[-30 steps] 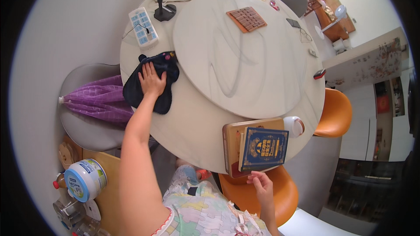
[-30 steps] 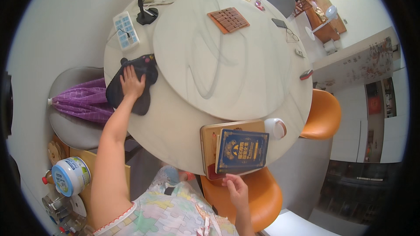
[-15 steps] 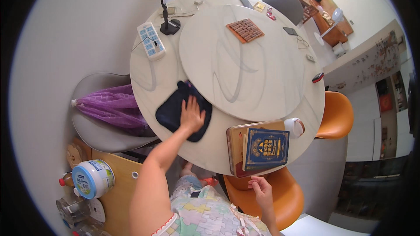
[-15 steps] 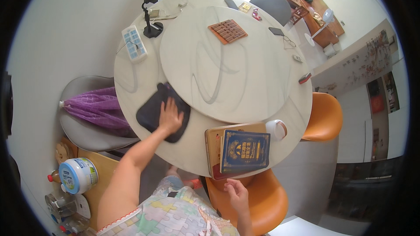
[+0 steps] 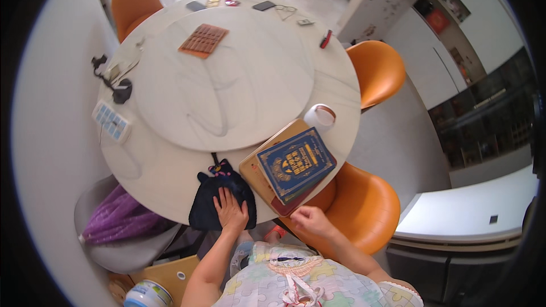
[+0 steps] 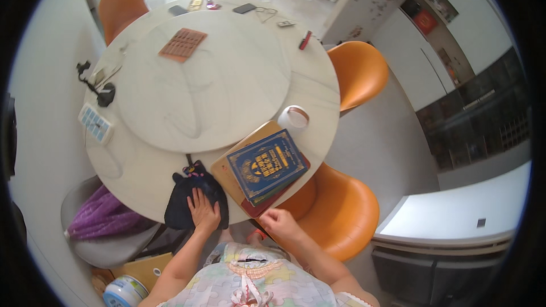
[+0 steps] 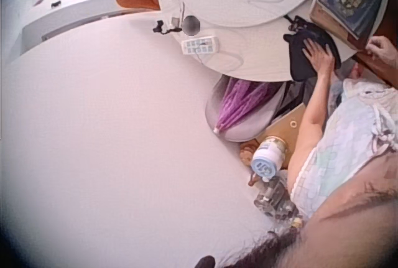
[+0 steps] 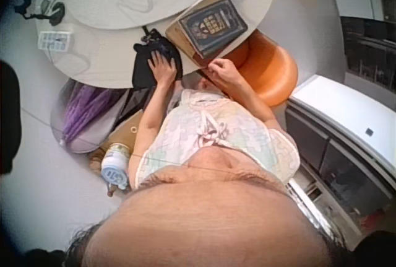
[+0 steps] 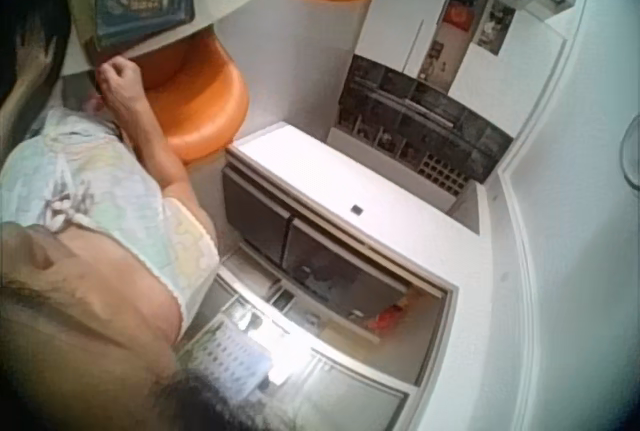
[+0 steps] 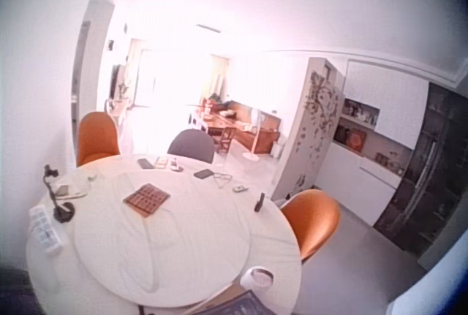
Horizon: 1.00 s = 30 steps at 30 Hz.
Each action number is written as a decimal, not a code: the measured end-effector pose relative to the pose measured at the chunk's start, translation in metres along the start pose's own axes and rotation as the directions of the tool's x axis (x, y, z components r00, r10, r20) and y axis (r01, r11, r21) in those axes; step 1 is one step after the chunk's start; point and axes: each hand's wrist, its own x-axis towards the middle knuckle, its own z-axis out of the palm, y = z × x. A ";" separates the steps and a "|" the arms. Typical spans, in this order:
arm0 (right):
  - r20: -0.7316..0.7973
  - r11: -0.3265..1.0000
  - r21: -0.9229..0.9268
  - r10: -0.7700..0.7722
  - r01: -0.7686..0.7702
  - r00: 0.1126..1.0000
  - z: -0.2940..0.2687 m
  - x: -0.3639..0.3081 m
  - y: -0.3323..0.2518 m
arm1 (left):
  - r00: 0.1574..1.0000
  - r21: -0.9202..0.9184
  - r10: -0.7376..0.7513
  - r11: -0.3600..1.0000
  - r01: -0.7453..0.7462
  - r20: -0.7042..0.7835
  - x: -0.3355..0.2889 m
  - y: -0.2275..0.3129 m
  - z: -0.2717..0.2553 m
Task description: The person wipes a round dining table with a dark cloth, moving a power strip and other items aside to reach the surface. They then wipe a red plastic stool and a side table, handling a book, a digital scale, and a glass pot while cleaning.
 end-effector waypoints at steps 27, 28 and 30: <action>-0.447 0.616 -0.709 -0.770 0.344 0.456 -0.177 0.272 -0.214 | 1.000 -0.031 0.007 1.000 -0.006 0.015 0.007 0.005 -0.006; -0.463 0.665 -0.653 -0.729 0.362 0.505 -0.158 0.288 -0.220 | 1.000 -0.028 0.000 1.000 0.001 0.016 0.007 0.004 -0.007; -0.500 0.756 -0.536 -0.643 0.376 0.580 -0.123 0.313 -0.232 | 1.000 -0.018 -0.007 1.000 0.007 0.009 0.007 0.002 -0.009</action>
